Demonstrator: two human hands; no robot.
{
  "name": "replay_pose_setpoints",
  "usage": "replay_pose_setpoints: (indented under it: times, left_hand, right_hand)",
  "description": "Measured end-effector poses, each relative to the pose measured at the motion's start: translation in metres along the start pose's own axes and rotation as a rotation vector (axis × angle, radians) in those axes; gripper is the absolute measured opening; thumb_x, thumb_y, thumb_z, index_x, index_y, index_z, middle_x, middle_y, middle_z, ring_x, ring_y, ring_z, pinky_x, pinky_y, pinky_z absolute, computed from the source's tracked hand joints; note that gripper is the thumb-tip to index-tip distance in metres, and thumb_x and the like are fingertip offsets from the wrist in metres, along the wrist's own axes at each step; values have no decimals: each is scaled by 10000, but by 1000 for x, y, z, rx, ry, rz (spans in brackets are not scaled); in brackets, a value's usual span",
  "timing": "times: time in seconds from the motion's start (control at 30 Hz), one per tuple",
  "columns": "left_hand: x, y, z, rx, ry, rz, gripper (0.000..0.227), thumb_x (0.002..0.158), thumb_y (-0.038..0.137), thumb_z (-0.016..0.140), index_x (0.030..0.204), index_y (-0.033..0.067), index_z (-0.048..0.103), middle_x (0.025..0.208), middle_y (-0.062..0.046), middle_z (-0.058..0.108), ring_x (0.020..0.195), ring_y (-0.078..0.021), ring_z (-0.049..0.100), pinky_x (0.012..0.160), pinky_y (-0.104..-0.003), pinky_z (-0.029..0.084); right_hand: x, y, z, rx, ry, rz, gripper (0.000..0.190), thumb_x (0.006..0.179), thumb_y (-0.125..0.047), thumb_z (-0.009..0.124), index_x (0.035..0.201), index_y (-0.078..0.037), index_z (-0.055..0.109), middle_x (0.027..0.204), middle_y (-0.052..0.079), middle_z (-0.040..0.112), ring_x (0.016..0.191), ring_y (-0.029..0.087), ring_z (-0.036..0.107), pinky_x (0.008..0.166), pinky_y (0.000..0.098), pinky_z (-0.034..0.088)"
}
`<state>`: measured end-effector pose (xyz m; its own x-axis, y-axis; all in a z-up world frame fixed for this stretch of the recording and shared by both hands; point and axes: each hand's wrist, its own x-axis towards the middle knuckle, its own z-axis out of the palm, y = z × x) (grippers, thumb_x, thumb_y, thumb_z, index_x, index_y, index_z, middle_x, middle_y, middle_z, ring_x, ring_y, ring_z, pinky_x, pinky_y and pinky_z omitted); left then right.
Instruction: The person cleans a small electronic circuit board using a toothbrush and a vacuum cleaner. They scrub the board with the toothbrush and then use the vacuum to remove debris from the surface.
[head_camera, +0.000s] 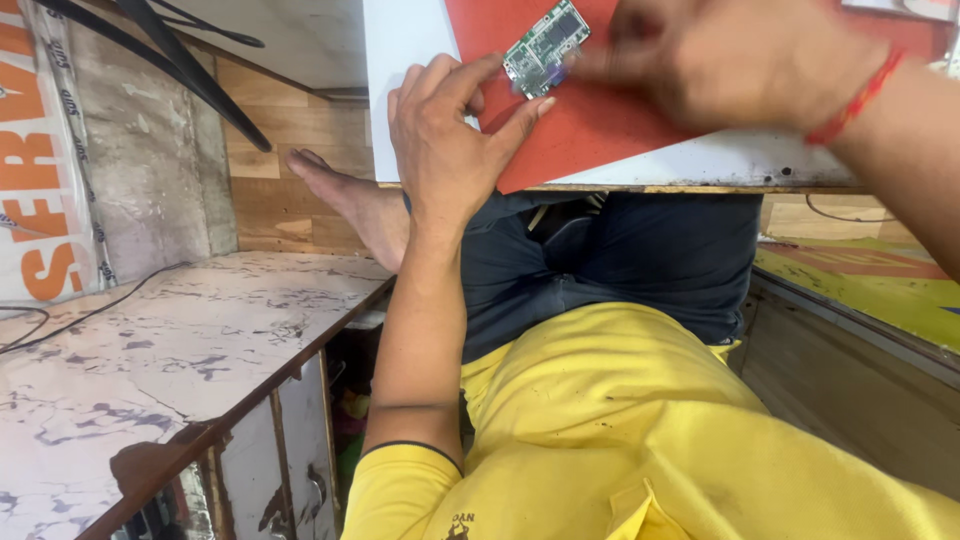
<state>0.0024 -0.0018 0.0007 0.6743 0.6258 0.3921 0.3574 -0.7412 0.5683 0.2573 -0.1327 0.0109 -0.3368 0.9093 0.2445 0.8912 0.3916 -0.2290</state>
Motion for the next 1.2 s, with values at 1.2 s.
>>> replay_pose_setpoints:
  times: [1.2]
  left_hand:
    - [6, 2, 6, 77, -13, -12, 466, 739, 447, 910, 1017, 162, 667, 987, 24, 619, 967, -232, 568, 845, -442, 372]
  right_hand:
    - [18, -95, -2, -63, 20, 607, 519, 995, -26, 542, 1490, -136, 655, 1183, 235, 616, 808, 420, 664, 711, 499, 569]
